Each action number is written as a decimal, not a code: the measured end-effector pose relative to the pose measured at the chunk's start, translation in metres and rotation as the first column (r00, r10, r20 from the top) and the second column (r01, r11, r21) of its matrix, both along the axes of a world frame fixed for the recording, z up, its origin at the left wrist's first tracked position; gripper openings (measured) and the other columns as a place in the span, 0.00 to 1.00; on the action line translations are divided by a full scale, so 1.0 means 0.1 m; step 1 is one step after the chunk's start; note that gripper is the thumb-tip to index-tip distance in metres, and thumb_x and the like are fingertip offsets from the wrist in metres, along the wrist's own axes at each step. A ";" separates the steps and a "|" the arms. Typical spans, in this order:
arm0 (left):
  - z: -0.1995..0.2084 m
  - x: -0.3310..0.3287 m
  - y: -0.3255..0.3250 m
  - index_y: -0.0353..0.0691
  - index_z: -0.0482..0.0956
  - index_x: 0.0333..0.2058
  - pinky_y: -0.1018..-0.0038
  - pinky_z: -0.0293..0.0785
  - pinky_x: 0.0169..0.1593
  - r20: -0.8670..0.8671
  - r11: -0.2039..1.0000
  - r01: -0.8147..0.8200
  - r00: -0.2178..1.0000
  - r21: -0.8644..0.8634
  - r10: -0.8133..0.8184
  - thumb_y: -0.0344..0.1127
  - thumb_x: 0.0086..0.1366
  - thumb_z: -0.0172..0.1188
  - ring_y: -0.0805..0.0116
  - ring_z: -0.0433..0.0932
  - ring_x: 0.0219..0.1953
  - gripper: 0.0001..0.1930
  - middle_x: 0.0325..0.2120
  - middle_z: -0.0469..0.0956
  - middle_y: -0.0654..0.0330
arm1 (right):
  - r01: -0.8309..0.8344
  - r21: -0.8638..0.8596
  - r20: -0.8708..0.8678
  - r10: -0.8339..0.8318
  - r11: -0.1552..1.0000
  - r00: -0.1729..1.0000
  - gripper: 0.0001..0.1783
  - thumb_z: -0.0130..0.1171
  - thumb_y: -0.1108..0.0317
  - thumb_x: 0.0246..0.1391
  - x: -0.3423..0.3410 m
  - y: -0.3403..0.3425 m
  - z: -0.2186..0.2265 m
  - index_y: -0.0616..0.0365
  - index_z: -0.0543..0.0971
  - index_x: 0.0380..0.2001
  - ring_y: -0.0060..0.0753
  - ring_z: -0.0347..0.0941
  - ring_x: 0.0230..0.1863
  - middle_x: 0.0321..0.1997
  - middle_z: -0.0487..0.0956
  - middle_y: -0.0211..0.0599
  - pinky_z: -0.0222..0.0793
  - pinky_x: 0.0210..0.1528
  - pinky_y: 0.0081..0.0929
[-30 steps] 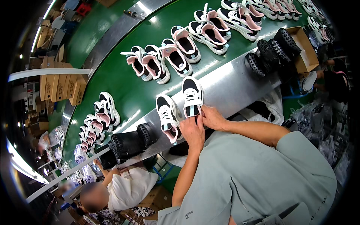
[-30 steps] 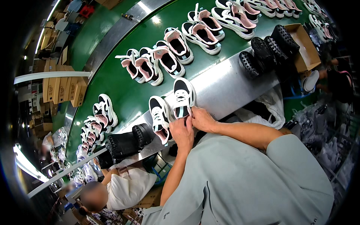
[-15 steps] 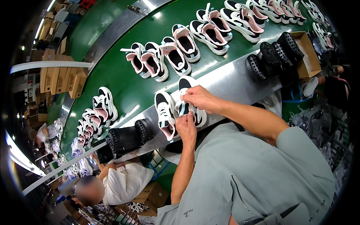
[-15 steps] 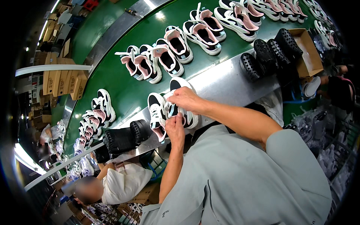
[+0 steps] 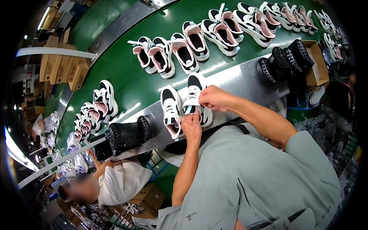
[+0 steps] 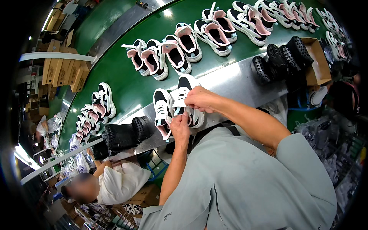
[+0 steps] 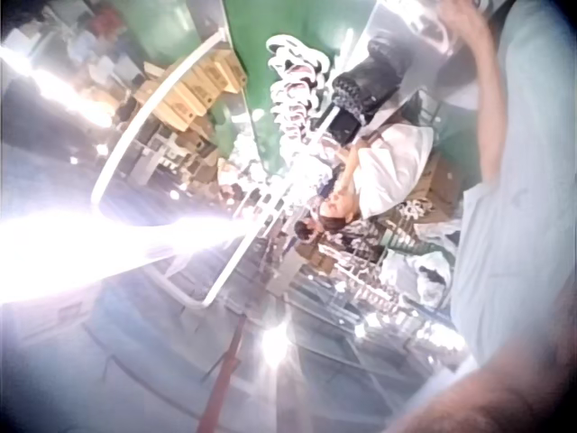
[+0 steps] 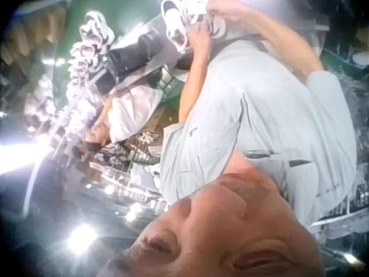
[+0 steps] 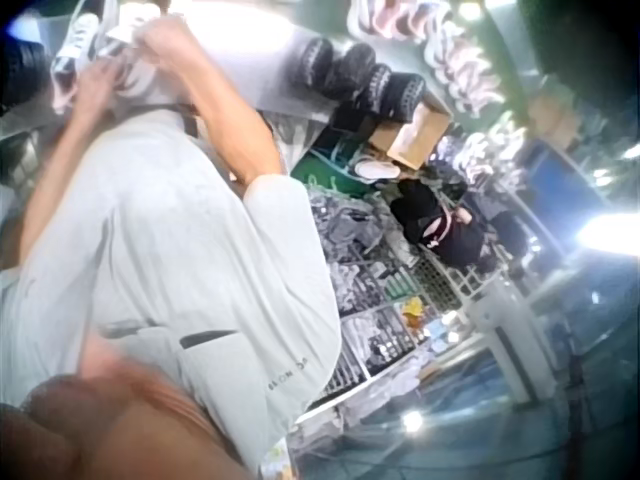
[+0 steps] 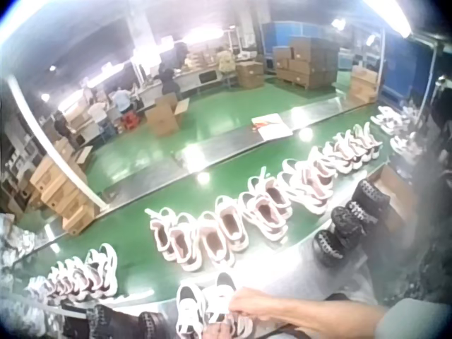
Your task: The person assembles shoes by taking white and purple shoes from a conveyor belt, inserting black components into them by hand, and then placing them back onto the belt.
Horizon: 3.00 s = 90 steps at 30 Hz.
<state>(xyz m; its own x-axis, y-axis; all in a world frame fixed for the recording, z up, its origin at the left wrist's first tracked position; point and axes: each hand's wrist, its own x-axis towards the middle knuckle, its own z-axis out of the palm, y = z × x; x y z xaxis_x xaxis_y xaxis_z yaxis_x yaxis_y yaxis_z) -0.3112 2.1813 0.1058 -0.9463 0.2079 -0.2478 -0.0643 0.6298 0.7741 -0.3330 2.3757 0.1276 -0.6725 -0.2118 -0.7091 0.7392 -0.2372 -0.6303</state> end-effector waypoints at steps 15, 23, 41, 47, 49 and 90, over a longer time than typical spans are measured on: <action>0.01 0.03 0.11 0.31 0.82 0.30 0.60 0.67 0.40 0.058 0.994 -0.109 0.993 0.024 0.107 0.42 0.70 0.59 0.56 0.72 0.33 0.18 0.25 0.75 0.50 | 0.189 0.207 -0.109 -0.170 0.960 0.979 0.09 0.63 0.69 0.51 0.52 -0.26 -0.53 0.62 0.79 0.21 0.22 0.66 0.19 0.20 0.76 0.32 0.63 0.21 0.28; 0.57 0.22 -0.24 0.34 0.81 0.42 0.59 0.72 0.47 -0.276 0.949 0.257 0.913 -0.180 -0.300 0.32 0.62 0.63 0.48 0.76 0.42 0.11 0.35 0.79 0.51 | 0.064 0.530 -0.153 0.021 0.846 0.988 0.16 0.66 0.61 0.51 0.68 0.03 -0.38 0.64 0.77 0.35 0.42 0.77 0.31 0.31 0.80 0.45 0.72 0.34 0.37; 0.46 -0.04 -0.06 0.42 0.81 0.41 0.52 0.76 0.36 -0.005 0.775 0.380 0.896 -0.505 -0.443 0.47 0.63 0.66 0.44 0.81 0.34 0.16 0.28 0.80 0.46 | 0.382 0.916 -0.293 0.447 -0.121 0.845 0.35 0.66 0.68 0.47 -0.28 0.87 -0.42 0.57 0.71 0.61 0.53 0.66 0.61 0.62 0.70 0.52 0.64 0.60 0.47; 1.21 -0.41 -0.10 0.39 0.82 0.40 0.52 0.74 0.36 -0.225 0.866 0.221 0.910 -0.449 -0.349 0.41 0.63 0.67 0.45 0.80 0.31 0.13 0.26 0.79 0.47 | 0.151 0.908 0.028 0.417 -0.391 0.908 0.37 0.71 0.49 0.43 -0.78 1.74 -0.59 0.50 0.76 0.57 0.49 0.66 0.59 0.55 0.72 0.47 0.62 0.57 0.47; 1.29 -0.72 -0.13 0.39 0.82 0.41 0.53 0.74 0.36 -0.312 0.867 0.160 0.890 -0.471 -0.334 0.39 0.62 0.68 0.46 0.79 0.31 0.13 0.26 0.79 0.48 | 0.058 0.934 0.133 0.492 -0.353 0.861 0.34 0.70 0.46 0.44 -0.82 1.92 -0.62 0.51 0.79 0.53 0.50 0.66 0.59 0.54 0.73 0.47 0.63 0.56 0.48; 0.53 -0.36 0.22 0.41 0.78 0.42 0.58 0.76 0.38 0.099 0.541 0.662 0.675 -0.518 -0.731 0.43 0.55 0.72 0.45 0.79 0.37 0.20 0.32 0.81 0.46 | 0.219 0.836 -0.349 0.181 0.503 0.919 0.12 0.61 0.63 0.57 0.42 0.86 -0.18 0.58 0.80 0.39 0.49 0.81 0.34 0.31 0.82 0.45 0.75 0.38 0.40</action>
